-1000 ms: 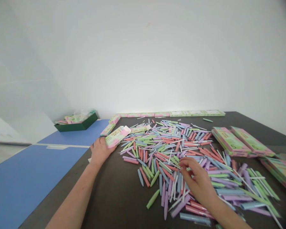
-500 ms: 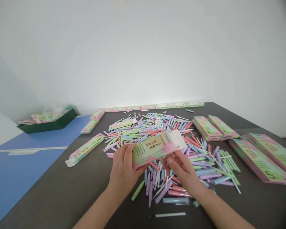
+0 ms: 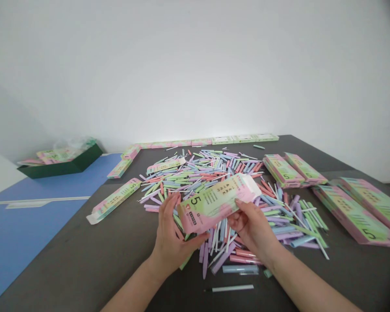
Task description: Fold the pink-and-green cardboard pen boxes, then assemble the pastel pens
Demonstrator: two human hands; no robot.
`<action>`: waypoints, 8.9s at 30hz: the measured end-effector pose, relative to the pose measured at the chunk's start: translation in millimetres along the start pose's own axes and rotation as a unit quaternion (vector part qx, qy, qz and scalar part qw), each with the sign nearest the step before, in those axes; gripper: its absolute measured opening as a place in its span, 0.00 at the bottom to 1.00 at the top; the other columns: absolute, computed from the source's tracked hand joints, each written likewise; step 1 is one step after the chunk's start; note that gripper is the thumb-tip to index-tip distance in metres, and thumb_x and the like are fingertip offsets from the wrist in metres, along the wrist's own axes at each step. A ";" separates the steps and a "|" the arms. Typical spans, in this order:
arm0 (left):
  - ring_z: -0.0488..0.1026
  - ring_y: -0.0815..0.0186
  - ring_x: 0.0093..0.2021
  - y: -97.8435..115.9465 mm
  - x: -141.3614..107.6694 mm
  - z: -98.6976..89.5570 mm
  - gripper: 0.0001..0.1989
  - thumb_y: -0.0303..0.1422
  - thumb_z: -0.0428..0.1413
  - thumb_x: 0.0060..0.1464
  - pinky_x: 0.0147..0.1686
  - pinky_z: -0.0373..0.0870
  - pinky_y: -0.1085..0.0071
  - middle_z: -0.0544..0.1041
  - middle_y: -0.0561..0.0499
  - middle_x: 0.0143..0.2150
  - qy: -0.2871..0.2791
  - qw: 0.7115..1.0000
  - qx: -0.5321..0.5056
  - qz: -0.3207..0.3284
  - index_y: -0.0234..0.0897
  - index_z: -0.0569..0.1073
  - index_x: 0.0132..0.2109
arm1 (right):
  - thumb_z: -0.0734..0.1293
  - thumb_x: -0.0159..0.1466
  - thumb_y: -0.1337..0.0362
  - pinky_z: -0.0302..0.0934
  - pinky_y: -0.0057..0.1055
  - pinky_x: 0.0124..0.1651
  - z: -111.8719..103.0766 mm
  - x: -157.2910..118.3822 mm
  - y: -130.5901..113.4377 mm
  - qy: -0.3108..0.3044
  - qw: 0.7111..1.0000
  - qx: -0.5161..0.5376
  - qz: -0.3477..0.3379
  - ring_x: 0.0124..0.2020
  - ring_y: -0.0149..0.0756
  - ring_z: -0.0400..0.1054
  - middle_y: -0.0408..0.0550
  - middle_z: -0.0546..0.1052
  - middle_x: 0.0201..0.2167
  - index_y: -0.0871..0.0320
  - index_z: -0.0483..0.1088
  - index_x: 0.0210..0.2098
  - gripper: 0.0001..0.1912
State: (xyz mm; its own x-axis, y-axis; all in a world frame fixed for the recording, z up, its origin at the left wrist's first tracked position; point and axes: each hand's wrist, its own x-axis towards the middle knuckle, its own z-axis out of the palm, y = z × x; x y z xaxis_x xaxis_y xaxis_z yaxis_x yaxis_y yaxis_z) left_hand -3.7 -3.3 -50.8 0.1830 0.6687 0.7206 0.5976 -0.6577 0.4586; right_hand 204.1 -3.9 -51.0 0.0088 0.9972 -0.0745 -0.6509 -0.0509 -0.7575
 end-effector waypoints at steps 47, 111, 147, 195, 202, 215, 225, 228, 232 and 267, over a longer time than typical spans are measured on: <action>0.64 0.52 0.52 0.0 4.2 -7.2 0.33 0.33 0.63 0.50 0.51 0.65 0.55 0.69 0.41 0.54 -0.177 0.970 0.105 0.133 0.39 0.60 0.61 | 0.62 0.64 0.68 0.57 0.24 0.28 3.8 -22.6 12.0 -0.162 0.829 -0.497 -0.196 0.26 0.29 0.62 0.42 0.71 0.29 0.57 0.67 0.47 0.11; 0.69 0.51 0.49 7.3 0.9 1.4 0.29 0.36 0.54 0.58 0.47 0.62 0.56 0.73 0.38 0.53 -0.216 0.943 0.211 0.138 0.29 0.59 0.63 | 0.59 0.66 0.64 0.68 0.52 0.52 9.7 -34.6 38.4 -0.169 0.651 -0.704 -0.229 0.57 0.57 0.67 0.70 0.61 0.64 0.66 0.28 0.71 0.43; 0.63 0.58 0.63 19.8 15.7 -41.5 0.28 0.25 0.49 0.54 0.67 0.35 0.46 0.70 0.43 0.61 -0.092 0.962 0.115 0.230 0.38 0.60 0.63 | 0.72 0.51 0.61 0.58 0.23 0.21 69.3 16.4 40.3 -0.083 0.976 -0.184 0.084 0.18 0.27 0.64 0.38 0.72 0.19 0.59 0.70 0.32 0.11; 0.67 0.47 0.55 -202.2 -25.7 -154.0 0.29 0.45 0.56 0.53 0.54 0.66 0.49 0.67 0.37 0.49 0.223 0.868 0.260 -0.360 0.28 0.63 0.54 | 0.65 0.67 0.60 0.68 0.43 0.47 249.2 68.6 236.8 -0.039 0.937 -0.156 0.309 0.47 0.41 0.70 0.53 0.72 0.51 0.60 0.67 0.54 0.18; 0.66 0.48 0.56 -196.3 -22.4 -152.1 0.28 0.44 0.56 0.54 0.55 0.66 0.50 0.66 0.36 0.49 0.217 0.872 0.263 -0.351 0.28 0.63 0.55 | 0.65 0.67 0.60 0.68 0.43 0.47 243.3 82.7 249.1 -0.015 0.945 -0.154 0.287 0.47 0.41 0.71 0.53 0.72 0.51 0.61 0.67 0.53 0.18; 0.66 0.49 0.55 -190.0 -21.2 -150.8 0.28 0.44 0.57 0.53 0.54 0.66 0.50 0.67 0.37 0.49 0.218 0.886 0.267 -0.311 0.31 0.63 0.54 | 0.65 0.67 0.60 0.68 0.43 0.47 238.8 71.4 248.9 0.012 0.951 -0.163 0.262 0.46 0.40 0.71 0.52 0.72 0.51 0.60 0.67 0.54 0.17; 0.67 0.48 0.53 -182.3 -22.0 -145.5 0.27 0.41 0.58 0.51 0.53 0.67 0.50 0.67 0.39 0.50 0.157 0.918 0.243 -0.273 0.33 0.63 0.54 | 0.65 0.67 0.60 0.70 0.39 0.43 227.3 61.1 224.9 -0.021 0.951 -0.202 0.234 0.42 0.37 0.72 0.51 0.74 0.46 0.61 0.68 0.50 0.15; 0.68 0.50 0.52 -168.0 -16.2 -140.1 0.25 0.40 0.59 0.50 0.53 0.67 0.51 0.68 0.40 0.49 0.126 0.939 0.218 -0.236 0.35 0.64 0.53 | 0.66 0.65 0.65 0.69 0.30 0.34 207.3 49.5 199.3 -0.026 0.957 -0.204 0.207 0.32 0.32 0.72 0.47 0.74 0.36 0.63 0.69 0.41 0.07; 0.69 0.52 0.51 -136.8 -5.4 -127.7 0.25 0.39 0.60 0.49 0.50 0.69 0.54 0.69 0.43 0.48 0.073 0.969 0.168 -0.167 0.38 0.64 0.53 | 0.67 0.60 0.63 0.65 0.26 0.26 171.9 39.3 144.1 -0.037 0.975 -0.173 0.133 0.28 0.30 0.71 0.46 0.73 0.36 0.60 0.69 0.37 0.07; 0.69 0.53 0.58 -61.6 -7.7 -53.8 0.41 0.38 0.65 0.48 0.55 0.69 0.55 0.68 0.38 0.59 0.110 0.993 -0.048 -0.016 0.40 0.54 0.64 | 0.75 0.55 0.62 0.65 0.20 0.21 60.2 23.8 40.1 -0.039 0.997 0.025 -0.066 0.22 0.28 0.72 0.44 0.80 0.29 0.60 0.74 0.36 0.12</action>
State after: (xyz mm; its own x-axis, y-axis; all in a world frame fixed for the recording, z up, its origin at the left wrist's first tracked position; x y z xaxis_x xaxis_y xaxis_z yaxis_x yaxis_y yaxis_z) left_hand -83.9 13.5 -56.6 -0.0161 0.6043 0.7966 0.5215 -0.6747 0.5223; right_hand 132.5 21.2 -44.2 0.0390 0.9964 0.0756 -0.6847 0.0818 -0.7243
